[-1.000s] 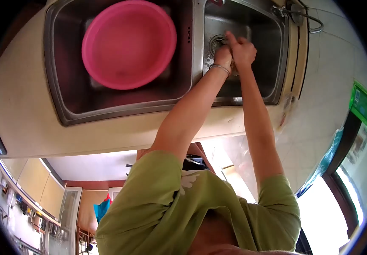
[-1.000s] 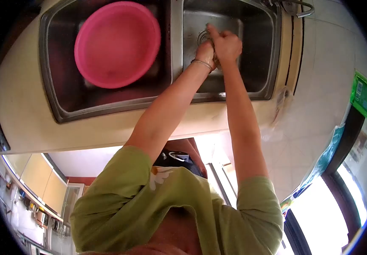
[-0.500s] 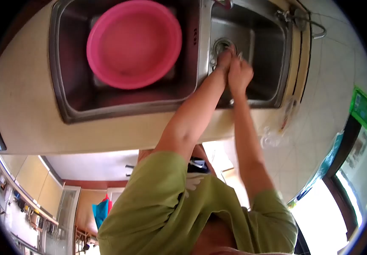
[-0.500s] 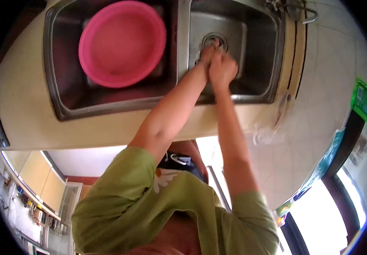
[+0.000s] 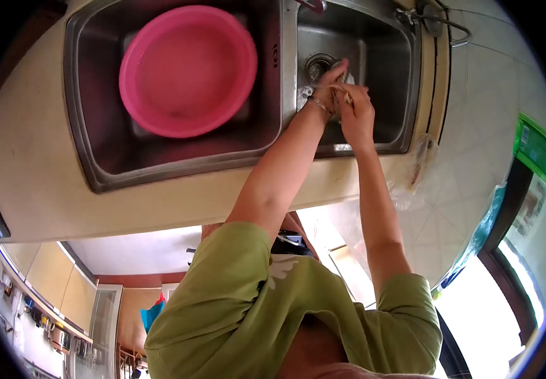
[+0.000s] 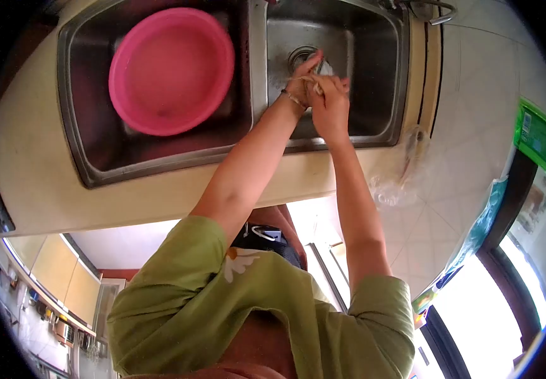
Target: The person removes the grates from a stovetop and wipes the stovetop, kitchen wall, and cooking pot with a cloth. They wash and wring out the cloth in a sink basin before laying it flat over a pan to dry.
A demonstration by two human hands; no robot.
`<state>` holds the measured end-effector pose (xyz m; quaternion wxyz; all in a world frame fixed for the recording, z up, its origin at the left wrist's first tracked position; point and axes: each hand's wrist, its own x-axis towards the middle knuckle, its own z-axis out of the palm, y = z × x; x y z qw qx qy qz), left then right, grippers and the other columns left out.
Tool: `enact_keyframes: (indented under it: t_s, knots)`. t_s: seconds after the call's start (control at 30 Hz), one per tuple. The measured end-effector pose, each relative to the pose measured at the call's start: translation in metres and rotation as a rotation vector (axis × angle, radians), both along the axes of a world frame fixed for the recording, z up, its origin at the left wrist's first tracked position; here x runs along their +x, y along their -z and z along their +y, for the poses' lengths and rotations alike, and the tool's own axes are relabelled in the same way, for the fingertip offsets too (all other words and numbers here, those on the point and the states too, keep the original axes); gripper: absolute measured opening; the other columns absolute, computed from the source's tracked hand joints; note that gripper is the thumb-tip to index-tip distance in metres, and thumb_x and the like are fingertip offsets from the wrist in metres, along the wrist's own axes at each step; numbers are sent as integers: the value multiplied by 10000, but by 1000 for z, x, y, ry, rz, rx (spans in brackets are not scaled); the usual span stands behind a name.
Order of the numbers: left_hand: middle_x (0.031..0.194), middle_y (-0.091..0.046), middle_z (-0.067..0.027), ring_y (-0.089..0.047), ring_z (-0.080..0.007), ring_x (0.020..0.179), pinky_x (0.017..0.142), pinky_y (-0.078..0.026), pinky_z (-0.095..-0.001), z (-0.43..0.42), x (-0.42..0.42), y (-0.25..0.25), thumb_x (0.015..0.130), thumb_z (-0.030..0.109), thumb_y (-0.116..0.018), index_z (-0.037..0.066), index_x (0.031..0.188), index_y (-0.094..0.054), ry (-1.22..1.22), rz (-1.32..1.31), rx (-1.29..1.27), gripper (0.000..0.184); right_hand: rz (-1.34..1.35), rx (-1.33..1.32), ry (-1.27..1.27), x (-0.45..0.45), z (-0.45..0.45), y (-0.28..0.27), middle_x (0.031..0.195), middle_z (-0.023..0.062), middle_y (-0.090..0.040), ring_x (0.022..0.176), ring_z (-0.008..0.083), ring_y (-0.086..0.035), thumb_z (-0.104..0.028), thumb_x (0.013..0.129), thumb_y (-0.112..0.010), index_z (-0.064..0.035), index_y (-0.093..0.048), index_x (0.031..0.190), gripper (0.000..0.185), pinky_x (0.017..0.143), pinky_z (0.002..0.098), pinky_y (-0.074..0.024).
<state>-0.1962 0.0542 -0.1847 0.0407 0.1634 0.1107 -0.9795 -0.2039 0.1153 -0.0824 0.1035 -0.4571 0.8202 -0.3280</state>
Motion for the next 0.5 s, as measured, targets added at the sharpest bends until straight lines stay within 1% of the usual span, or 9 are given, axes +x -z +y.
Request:
enact_keyframes:
  t_s: [0.07,0.13,0.17,0.2,0.23,0.27,0.37,0.43,0.5]
  knots:
    - [1019,-524,-130,-568,-343,788,532,-478,-441,-3,-2,-10,769,320,-608,233,1151,-376,60,-71,50,455,-42,48,3,27,10,-13,814,117,-549,707,248,-540,-141,776,-575,-45,-585,899,156,642,301,-431]
    - [859,-541,-100,-543,-277,648,446,-433,-390,0,-4,-7,773,239,-614,243,1096,-383,-171,-81,-236,397,-151,100,112,46,7,-20,760,133,-551,645,280,-539,-259,721,-656,-21,-575,776,258,591,316,-424]
    - [769,-541,-81,-504,-212,594,457,-419,-365,-3,-3,-6,784,244,-597,154,982,-468,-148,-42,-128,253,-101,69,171,46,3,-12,731,151,-554,626,290,-537,-301,726,-641,-13,-574,727,296,582,323,-422]
    - [769,-541,-81,-504,-212,594,457,-419,-365,-8,-6,-4,784,244,-597,154,982,-468,-153,-40,-134,253,-53,35,227,40,-4,1,703,169,-557,607,301,-535,-343,730,-627,-4,-573,679,346,572,329,-420]
    - [791,-545,-77,-495,-191,615,493,-423,-353,-11,-10,2,819,274,-538,131,958,-499,-105,-280,-260,203,-32,176,290,22,-16,13,696,186,-558,604,311,-535,-383,734,-604,2,-574,658,394,576,342,-419]
    - [812,-549,-73,-487,-171,635,529,-427,-341,-10,-12,10,855,304,-480,108,933,-529,-54,-529,-377,216,-16,326,350,-3,-28,27,688,203,-559,602,321,-536,-424,738,-581,9,-576,638,444,580,354,-419]
    - [780,-570,-65,-535,-188,690,616,-428,-312,5,-9,-21,839,425,-459,43,779,-551,-157,-529,-263,398,-210,331,485,-44,-43,35,701,214,-562,636,350,-545,-466,743,-544,20,-581,643,498,594,376,-417]
    - [777,-584,-75,-531,-192,690,615,-418,-308,-7,-10,-25,842,454,-439,13,751,-565,-177,-510,-230,468,48,286,474,-34,-40,34,685,209,-569,671,364,-559,-474,731,-552,18,-590,630,503,612,378,-423]
    - [798,-580,-79,-526,-189,705,621,-416,-305,-2,-8,-3,854,421,-432,-5,782,-565,-13,-531,-464,453,47,46,400,1,-18,38,679,211,-573,671,318,-582,-433,721,-589,25,-607,678,460,610,361,-424]
